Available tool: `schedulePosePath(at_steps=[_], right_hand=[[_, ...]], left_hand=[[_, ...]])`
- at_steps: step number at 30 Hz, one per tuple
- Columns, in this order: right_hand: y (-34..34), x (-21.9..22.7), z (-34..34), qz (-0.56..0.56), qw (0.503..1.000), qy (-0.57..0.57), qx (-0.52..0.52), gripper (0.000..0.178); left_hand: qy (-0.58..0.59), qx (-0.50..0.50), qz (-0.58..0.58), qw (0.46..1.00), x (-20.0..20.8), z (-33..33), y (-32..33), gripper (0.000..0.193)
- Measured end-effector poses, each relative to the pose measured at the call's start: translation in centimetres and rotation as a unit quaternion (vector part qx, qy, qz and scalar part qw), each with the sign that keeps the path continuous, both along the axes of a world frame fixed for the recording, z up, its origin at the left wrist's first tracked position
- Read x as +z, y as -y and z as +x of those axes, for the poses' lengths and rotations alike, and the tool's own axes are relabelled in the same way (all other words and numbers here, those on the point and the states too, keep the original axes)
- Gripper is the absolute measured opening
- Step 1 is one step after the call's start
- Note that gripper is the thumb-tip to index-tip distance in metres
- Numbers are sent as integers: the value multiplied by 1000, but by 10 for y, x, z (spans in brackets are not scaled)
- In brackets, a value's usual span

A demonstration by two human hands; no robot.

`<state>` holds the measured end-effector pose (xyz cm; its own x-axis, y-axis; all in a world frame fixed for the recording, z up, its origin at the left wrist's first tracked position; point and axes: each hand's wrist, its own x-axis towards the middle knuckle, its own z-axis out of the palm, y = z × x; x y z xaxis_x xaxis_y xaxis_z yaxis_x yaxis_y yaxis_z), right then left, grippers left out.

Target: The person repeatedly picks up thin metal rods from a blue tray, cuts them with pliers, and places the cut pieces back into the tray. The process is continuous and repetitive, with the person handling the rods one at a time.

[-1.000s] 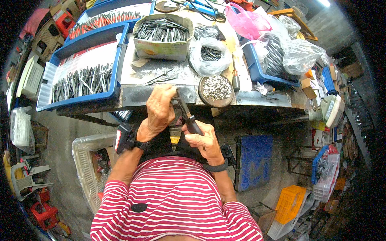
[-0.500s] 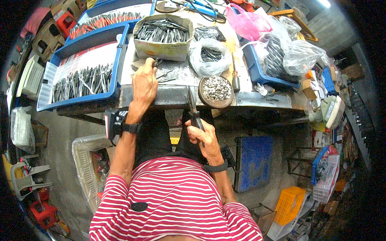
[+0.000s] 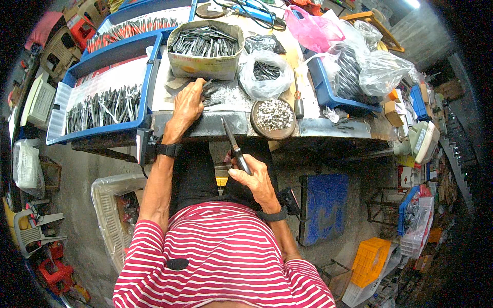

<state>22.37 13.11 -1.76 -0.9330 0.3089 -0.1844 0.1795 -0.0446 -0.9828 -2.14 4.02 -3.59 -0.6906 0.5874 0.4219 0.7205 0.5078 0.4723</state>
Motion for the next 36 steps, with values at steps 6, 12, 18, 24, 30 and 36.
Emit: schedulePosePath(at_steps=[6,12,18,24,30,36], right_hand=[[1,8,-2,87,996,3,-1,41],[6,8,-3,102,995,-1,-9,39],[6,5,-3,111,994,-8,-19,41],[7,3,-5,177,981,-51,-53,45],[15,11,-6,312,939,-106,-96,47],[18,14,-12,452,866,-177,-119,50]], left_hand=[[5,27,-28,999,1,3,4,22],[11,24,-54,998,-1,1,3,17],[-25,70,43,996,3,8,3,24],[59,58,232,969,30,22,16,11],[431,-60,417,798,58,76,37,15],[625,-142,489,592,56,92,37,14]])
